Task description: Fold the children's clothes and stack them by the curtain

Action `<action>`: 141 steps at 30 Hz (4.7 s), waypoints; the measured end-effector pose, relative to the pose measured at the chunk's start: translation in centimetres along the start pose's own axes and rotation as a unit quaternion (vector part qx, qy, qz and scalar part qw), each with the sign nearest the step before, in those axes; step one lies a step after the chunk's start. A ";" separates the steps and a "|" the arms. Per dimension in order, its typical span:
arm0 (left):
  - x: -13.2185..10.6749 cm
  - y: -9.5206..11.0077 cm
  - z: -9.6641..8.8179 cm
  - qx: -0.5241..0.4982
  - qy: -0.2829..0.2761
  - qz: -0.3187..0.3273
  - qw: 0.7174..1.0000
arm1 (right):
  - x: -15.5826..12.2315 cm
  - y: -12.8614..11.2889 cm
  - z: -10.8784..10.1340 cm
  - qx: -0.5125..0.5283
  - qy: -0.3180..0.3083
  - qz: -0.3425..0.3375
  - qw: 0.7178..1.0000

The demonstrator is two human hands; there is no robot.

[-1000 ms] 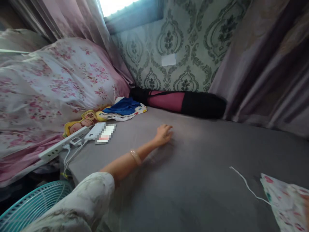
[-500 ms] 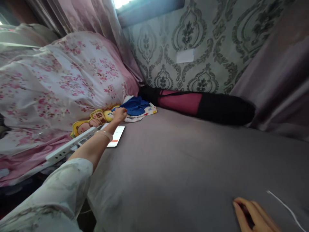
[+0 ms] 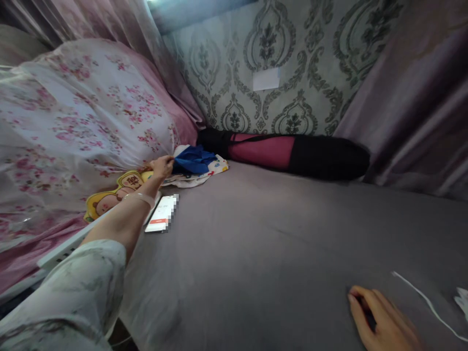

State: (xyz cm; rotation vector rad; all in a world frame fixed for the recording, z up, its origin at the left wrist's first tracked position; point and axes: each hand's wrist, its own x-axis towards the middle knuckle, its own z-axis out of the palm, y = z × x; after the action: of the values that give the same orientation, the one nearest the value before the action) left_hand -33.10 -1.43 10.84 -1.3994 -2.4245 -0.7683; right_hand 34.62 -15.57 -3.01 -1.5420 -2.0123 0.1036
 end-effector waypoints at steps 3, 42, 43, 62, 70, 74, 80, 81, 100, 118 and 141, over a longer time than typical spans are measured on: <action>0.6 3.6 -1.1 -0.158 0.030 0.053 0.985 | 0.4 -1.5 -0.9 0.007 -0.030 -0.012 0.999; -21.7 20.4 -6.7 -0.496 -0.315 0.404 0.701 | 9.4 -16.4 -10.6 0.321 -0.241 0.143 0.905; -21.8 20.6 -6.4 -0.501 -0.327 0.401 0.693 | 9.2 -15.9 -10.2 0.330 -0.248 0.158 0.897; -23.7 22.3 -2.8 -0.438 -0.284 0.403 0.752 | 8.3 -11.7 -6.2 0.385 -0.268 0.180 0.864; -24.8 23.0 -0.5 -0.469 -0.263 0.312 0.783 | 8.9 -9.6 -3.6 0.218 -0.284 0.043 0.933; -25.1 23.7 -1.3 -0.512 -0.354 0.231 0.748 | 10.5 -11.2 -3.2 0.192 -0.238 -0.039 0.951; -24.9 23.9 -2.0 -0.539 -0.419 0.209 0.700 | 11.8 -15.8 -2.1 0.313 -0.232 -0.047 0.920; -24.9 23.8 -1.7 -0.547 -0.412 0.205 0.699 | 11.9 -16.2 -1.8 0.321 -0.245 -0.042 0.914; -27.3 14.7 -1.4 -0.301 -0.151 0.292 0.895 | 12.7 -18.5 -3.6 0.301 0.013 0.003 0.953; -24.4 16.6 -5.2 -0.531 -0.142 0.161 0.820 | 11.6 -18.3 -9.1 0.317 0.039 0.048 0.946; -21.4 17.5 -8.2 -0.481 -0.201 0.298 0.799 | 10.9 -17.2 -12.0 0.367 -0.060 0.077 0.925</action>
State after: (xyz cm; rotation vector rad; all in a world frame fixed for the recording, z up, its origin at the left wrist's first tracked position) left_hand -7.59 -14.53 13.76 -2.7274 -1.5406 -1.7606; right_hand 24.23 -14.74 18.18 -1.2009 -1.6378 0.9246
